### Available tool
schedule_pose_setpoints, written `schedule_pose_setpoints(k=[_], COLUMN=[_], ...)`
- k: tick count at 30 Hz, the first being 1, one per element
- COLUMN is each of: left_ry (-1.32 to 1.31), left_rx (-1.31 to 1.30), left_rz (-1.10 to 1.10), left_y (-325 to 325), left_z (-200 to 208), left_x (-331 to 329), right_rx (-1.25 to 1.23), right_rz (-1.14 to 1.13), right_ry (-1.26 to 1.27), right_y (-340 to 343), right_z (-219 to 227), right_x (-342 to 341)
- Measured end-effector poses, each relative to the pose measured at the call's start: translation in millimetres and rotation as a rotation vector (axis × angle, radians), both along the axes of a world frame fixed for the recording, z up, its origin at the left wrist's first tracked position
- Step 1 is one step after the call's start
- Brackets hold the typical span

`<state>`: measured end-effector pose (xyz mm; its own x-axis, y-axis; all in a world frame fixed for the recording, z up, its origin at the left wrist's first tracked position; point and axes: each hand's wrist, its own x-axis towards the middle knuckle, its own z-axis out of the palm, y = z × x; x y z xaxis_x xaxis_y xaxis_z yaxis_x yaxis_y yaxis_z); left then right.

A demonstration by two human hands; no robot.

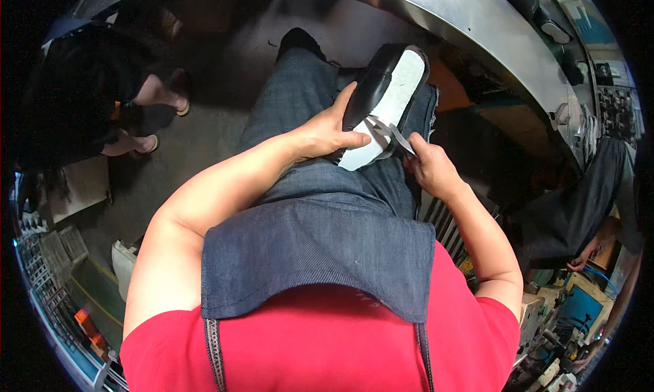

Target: Using specialized pliers to stretch and pull shoe upper material over the last on a production line.

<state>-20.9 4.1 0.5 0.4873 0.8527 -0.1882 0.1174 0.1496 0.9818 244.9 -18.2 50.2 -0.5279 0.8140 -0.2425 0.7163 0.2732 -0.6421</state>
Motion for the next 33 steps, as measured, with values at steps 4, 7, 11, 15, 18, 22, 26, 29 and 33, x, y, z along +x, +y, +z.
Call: schedule_pose_setpoints(k=[4, 7, 11, 15, 18, 22, 26, 29, 33], left_ry=[-0.114, -0.202, -0.176, 0.059, 0.121, -0.106, -0.119, -0.179, -0.21], left_rx=[-0.221, -0.332, -0.27, -0.162, -0.063, -0.17, -0.146, -0.235, -0.19], left_rz=[0.038, 0.122, 0.123, 0.148, 0.039, -0.064, -0.019, -0.032, 0.005], left_y=[6.4, 8.6, 6.6, 2.2, -4.9, -16.9, -18.4, -18.7, -23.4], left_z=[4.8, 4.0, 4.4, 31.3, 18.6, 21.9, 19.3, 20.0, 12.7], left_x=[0.6, 5.4, 9.5, 12.9, 4.1, -16.0, -16.3, -14.3, -16.6], right_rx=[0.017, -0.019, -0.182, -0.043, 0.058, -0.211, -0.156, 0.05, 0.05], right_rz=[-0.024, -0.049, -0.24, -0.311, -0.182, -0.311, -0.268, -0.136, -0.108], right_ry=[-0.064, 0.019, 0.159, 0.282, -0.02, 0.137, 0.25, 0.052, -0.296], right_y=[-5.0, -11.3, -26.8, -15.5, -2.8, -18.8, -26.2, -26.8, -29.5], right_z=[1.1, 16.6, 41.0, 38.2, 12.8, 42.6, 46.2, 26.0, 43.1], right_x=[-6.1, -8.2, -6.6, -36.8, -34.7, -31.4, -45.4, -47.2, -45.0])
